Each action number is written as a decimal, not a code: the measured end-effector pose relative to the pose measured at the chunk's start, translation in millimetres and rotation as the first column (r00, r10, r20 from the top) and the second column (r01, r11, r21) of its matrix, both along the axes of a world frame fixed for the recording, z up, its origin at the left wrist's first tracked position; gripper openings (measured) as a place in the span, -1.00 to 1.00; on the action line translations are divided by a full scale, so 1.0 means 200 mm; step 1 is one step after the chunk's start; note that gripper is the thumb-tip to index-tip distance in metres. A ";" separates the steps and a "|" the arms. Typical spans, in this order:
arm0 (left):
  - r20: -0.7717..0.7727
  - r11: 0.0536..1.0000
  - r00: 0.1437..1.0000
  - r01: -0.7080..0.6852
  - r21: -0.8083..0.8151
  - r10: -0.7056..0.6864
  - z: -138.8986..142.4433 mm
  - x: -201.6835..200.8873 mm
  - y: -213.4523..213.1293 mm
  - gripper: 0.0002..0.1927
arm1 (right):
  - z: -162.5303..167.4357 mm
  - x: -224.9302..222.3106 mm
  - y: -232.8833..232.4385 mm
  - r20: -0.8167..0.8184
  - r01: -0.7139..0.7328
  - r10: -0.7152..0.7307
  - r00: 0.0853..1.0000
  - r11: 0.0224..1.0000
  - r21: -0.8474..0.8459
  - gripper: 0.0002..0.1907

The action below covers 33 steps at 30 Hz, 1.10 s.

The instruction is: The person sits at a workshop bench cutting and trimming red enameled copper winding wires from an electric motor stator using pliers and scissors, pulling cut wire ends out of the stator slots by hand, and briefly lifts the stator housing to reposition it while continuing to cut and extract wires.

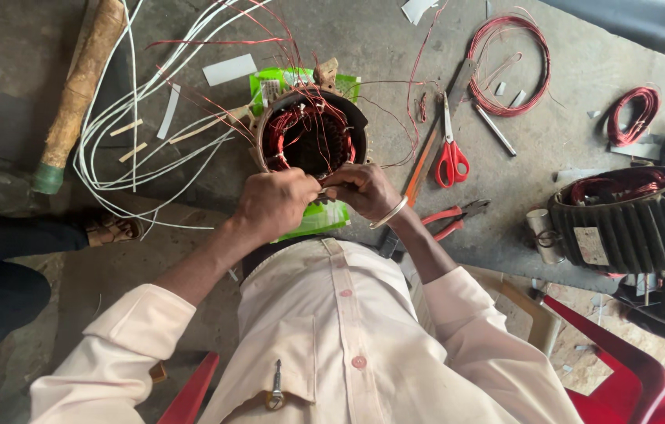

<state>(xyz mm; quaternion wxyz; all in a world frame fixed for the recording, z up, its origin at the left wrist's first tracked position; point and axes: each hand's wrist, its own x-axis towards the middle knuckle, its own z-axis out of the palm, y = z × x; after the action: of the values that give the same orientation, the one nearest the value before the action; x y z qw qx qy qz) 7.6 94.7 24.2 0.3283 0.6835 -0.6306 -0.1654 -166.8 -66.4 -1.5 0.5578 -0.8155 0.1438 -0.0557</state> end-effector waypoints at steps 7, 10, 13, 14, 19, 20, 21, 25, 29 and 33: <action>-0.483 0.800 0.810 0.030 0.599 0.332 -0.08 0.04 -0.07 -0.76 | 0.02 0.00 0.04 0.091 0.013 0.003 0.996 0.986 -0.166 -0.81; -0.505 0.784 0.790 0.051 0.618 0.347 -0.13 0.02 -0.09 -0.77 | 0.03 -0.01 0.04 0.122 0.015 0.008 0.992 0.983 -0.183 -0.83; -0.381 0.815 0.871 -0.039 0.578 0.311 -0.16 -0.01 -0.09 -0.78 | 0.04 -0.01 0.04 0.108 0.010 0.010 0.994 0.982 -0.187 -0.85; -0.337 0.851 0.901 -0.065 0.521 0.274 -0.17 -0.03 -0.08 -0.79 | 0.04 -0.01 0.04 -0.001 0.029 -0.029 1.000 0.988 -0.149 -0.85; -0.172 0.869 0.949 -0.157 0.468 0.264 -0.15 -0.09 -0.04 -0.86 | 0.04 -0.01 0.07 0.058 -0.009 0.023 0.998 0.972 -0.234 -0.80; -0.159 0.877 0.953 -0.164 0.451 0.260 -0.14 -0.08 -0.04 -0.87 | 0.04 0.00 0.07 0.139 -0.006 0.048 0.989 0.956 -0.293 -0.80; -0.144 0.887 0.957 -0.168 0.429 0.251 -0.13 -0.07 -0.04 -0.87 | 0.04 0.00 0.08 0.219 0.006 0.077 0.973 0.935 -0.354 -0.78; -0.339 0.962 0.929 -0.060 0.265 0.151 -0.07 0.01 0.00 -0.87 | 0.06 0.01 0.08 0.100 0.021 0.010 0.995 0.955 -0.297 -0.75; -0.470 0.983 0.879 0.011 0.183 0.078 -0.05 0.06 0.03 -0.87 | 0.09 0.00 0.08 0.044 -0.010 0.023 0.999 0.963 -0.269 -0.76; -0.475 0.989 0.875 -0.027 0.146 0.094 -0.04 0.04 0.03 -0.88 | 0.12 0.05 0.09 0.013 -0.050 0.059 0.998 0.923 -0.381 -0.81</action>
<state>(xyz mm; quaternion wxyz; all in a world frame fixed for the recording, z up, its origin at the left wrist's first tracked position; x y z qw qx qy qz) 15.8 100.4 16.2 0.4323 0.6611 -0.4953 -0.3616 -157.3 -48.9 22.2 0.3922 -0.9111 0.1007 -0.0771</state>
